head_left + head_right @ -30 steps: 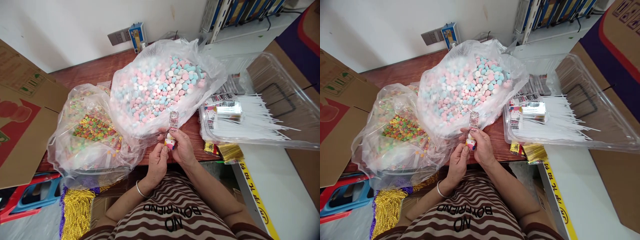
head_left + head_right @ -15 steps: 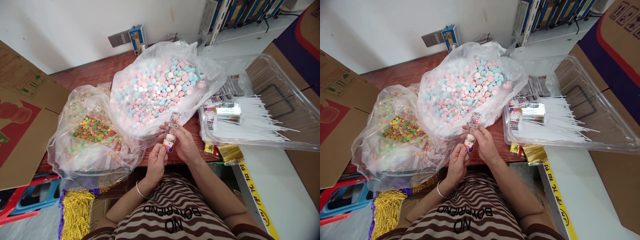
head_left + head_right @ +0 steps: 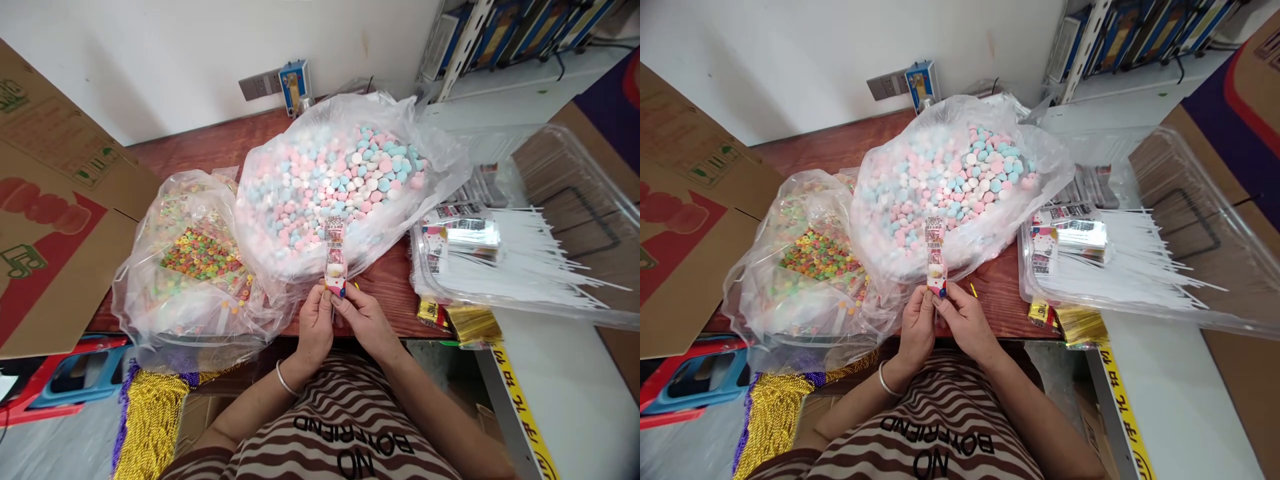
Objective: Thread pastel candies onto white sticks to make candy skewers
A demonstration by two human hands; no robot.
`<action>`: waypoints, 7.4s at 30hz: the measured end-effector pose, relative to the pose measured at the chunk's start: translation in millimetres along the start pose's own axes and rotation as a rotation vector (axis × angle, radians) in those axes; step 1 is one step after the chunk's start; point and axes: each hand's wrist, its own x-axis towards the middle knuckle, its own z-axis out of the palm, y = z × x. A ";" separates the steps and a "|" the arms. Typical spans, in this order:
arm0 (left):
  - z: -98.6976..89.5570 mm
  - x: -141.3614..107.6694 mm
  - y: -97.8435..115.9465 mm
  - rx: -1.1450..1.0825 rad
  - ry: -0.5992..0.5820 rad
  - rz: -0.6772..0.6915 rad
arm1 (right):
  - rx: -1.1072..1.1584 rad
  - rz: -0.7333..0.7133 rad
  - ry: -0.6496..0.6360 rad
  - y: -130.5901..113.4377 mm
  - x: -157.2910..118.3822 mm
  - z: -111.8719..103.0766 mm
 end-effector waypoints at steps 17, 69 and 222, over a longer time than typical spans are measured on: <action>-7.3 44.6 45.4 -0.661 -0.020 -0.177 | -0.659 -0.232 0.035 2.3 -18.8 -6.6; -5.5 54.8 44.0 -0.926 0.179 -0.193 | -1.097 -0.680 0.232 35.4 -35.3 1.9; -16.9 14.7 11.1 0.694 -0.078 0.465 | -0.562 -0.161 0.233 -3.2 -11.6 -8.9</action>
